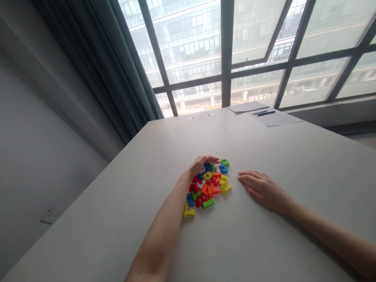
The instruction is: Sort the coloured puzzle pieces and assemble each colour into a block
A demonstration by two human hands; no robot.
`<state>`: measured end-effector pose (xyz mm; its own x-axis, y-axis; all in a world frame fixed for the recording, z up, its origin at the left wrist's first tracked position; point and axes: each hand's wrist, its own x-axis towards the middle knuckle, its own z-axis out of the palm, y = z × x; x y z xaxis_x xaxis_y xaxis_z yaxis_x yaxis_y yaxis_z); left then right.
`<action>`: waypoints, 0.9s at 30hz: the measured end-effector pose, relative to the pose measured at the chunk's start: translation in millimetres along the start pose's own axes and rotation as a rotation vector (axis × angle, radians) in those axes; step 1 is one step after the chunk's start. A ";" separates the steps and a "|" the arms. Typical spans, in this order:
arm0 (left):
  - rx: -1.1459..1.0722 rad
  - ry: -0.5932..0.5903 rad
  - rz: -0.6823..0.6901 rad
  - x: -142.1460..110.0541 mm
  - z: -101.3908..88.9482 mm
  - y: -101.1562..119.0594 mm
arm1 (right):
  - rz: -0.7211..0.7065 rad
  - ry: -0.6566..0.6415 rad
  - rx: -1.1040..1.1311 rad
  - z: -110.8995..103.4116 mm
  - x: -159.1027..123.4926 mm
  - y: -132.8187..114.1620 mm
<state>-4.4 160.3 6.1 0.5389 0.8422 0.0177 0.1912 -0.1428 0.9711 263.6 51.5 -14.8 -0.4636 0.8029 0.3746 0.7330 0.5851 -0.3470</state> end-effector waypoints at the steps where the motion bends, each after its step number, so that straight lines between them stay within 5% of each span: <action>1: -0.009 0.003 0.009 -2.0 -1.8 2.1 | 0.013 -0.003 0.029 -0.7 0.3 0.9; 5: 0.044 0.104 0.101 -27.3 -13.6 10.9 | 0.121 0.003 0.171 -4.3 2.4 7.3; 10: 0.317 0.296 0.114 -108.5 -6.3 14.1 | 0.187 -0.009 0.278 -4.7 15.3 15.7; 15: 0.799 0.047 0.116 -177.7 16.4 4.9 | 0.246 -0.031 0.295 9.1 55.0 19.6; 21: 0.966 0.109 0.045 -171.9 22.5 1.0 | 0.219 -0.117 0.291 28.8 94.8 15.8; 27: 0.976 0.097 0.056 -136.3 29.0 -0.3 | 0.169 -0.107 0.321 29.8 80.4 10.0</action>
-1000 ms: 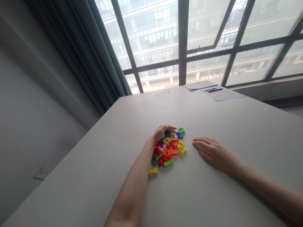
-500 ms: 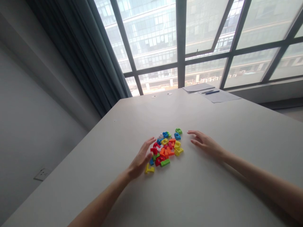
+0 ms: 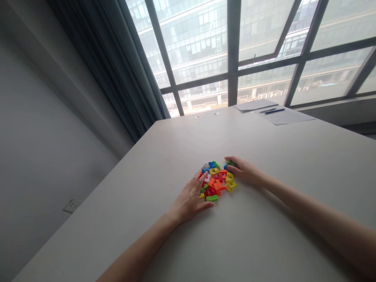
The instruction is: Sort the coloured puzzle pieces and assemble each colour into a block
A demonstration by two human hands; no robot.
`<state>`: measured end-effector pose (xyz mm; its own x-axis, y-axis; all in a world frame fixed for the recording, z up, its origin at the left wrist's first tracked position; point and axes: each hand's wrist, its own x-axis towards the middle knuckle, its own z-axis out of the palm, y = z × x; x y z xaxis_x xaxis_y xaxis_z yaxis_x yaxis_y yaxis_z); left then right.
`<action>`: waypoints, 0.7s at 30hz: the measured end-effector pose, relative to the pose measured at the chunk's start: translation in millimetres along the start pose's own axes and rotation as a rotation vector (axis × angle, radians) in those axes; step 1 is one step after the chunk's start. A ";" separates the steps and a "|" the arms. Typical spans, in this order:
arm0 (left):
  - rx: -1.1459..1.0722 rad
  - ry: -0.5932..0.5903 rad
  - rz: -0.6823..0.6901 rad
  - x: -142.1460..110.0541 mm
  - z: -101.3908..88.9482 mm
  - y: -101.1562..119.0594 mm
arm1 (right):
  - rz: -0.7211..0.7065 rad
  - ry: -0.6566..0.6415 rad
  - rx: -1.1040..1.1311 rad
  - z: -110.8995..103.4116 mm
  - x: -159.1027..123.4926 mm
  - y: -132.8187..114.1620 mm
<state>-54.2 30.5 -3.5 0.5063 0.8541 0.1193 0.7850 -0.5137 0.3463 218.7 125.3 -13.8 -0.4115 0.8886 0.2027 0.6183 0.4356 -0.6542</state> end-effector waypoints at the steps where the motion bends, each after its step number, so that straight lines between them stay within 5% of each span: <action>1: 0.005 0.013 0.003 4.5 2.4 0.3 | 0.002 0.001 -0.001 -0.1 -5.0 -1.2; 10: 0.030 0.165 0.027 12.4 9.8 -0.9 | 0.059 0.037 0.017 -2.0 -50.3 -13.6; 21: 0.117 0.139 0.050 8.9 2.2 11.3 | -0.087 0.056 -0.038 -4.2 -66.7 -18.7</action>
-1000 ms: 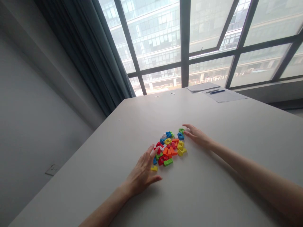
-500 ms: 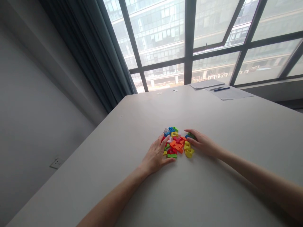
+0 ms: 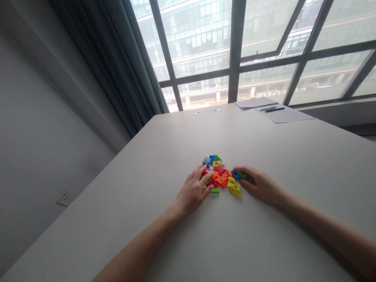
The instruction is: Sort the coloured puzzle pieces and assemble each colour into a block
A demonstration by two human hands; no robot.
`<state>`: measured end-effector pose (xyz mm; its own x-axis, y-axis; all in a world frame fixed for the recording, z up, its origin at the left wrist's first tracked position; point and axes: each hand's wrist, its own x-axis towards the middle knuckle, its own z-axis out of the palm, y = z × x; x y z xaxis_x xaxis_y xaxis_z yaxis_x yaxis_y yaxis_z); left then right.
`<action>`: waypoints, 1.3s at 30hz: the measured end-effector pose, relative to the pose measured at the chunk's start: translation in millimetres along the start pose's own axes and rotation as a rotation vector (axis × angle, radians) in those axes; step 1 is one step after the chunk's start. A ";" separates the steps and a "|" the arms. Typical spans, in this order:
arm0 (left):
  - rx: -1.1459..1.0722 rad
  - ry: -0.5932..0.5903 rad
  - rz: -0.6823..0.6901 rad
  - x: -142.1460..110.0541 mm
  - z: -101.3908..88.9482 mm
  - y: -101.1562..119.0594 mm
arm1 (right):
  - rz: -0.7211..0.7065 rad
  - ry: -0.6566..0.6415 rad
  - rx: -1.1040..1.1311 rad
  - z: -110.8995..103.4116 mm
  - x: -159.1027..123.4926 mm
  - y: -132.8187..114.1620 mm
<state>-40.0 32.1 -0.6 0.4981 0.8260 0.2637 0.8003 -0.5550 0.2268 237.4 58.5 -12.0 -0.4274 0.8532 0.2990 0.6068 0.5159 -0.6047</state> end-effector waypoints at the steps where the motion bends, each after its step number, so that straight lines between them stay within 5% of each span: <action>1: 0.011 -0.004 -0.014 0.1 0.6 0.3 | -0.029 -0.003 0.003 0.6 -0.2 -0.2; 8: 0.050 0.034 -0.078 -1.4 0.0 2.8 | -0.119 -0.014 -0.029 2.2 -2.0 -1.6; 16: 0.029 -0.009 0.213 -3.7 -7.7 5.3 | -0.163 0.003 -0.032 0.1 -3.9 -5.4; 31: 0.026 0.081 0.092 -3.7 -3.8 2.5 | -0.231 -0.075 0.068 -4.0 -5.0 -9.5; 39: 0.060 -0.067 0.450 -2.6 -11.0 4.9 | -0.154 -0.079 0.124 -1.5 -4.0 -9.3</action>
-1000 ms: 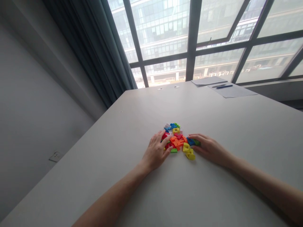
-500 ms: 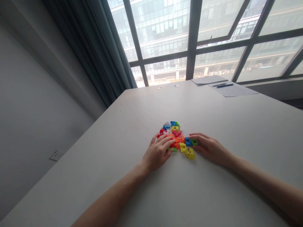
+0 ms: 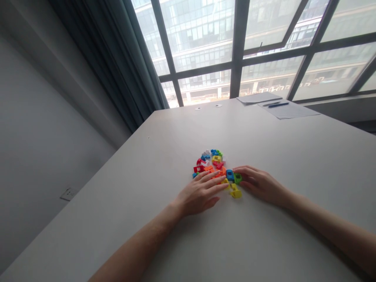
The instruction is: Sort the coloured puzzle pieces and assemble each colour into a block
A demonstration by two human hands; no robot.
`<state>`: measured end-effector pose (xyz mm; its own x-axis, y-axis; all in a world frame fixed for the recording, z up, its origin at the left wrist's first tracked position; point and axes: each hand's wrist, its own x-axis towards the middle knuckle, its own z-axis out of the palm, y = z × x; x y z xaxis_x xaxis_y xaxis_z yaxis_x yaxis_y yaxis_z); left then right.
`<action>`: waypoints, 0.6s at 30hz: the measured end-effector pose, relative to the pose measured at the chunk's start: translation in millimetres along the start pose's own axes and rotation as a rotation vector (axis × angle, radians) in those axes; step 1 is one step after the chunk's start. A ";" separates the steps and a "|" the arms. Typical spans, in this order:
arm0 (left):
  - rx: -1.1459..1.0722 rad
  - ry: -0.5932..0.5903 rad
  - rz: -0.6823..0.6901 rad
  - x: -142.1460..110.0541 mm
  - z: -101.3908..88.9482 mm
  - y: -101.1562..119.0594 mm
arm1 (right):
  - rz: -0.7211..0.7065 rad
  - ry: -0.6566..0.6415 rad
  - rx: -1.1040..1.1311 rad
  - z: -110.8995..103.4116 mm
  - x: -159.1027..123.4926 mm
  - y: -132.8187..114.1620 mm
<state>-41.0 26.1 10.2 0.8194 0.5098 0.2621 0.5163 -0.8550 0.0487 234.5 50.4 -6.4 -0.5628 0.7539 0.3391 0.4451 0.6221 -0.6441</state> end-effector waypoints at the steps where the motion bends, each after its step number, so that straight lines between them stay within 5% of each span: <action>1: 0.007 -0.013 0.019 0.5 -0.7 0.2 | 0.016 0.007 0.009 0.6 0.2 0.1; 18: -0.044 0.107 -0.146 2.5 4.4 1.0 | 0.029 0.090 -0.077 1.9 -0.2 1.5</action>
<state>-37.3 27.0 6.7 0.7040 0.6178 0.3503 0.6147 -0.7771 0.1350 234.0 50.8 -8.8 -0.4856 0.7856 0.3834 0.5144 0.6114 -0.6013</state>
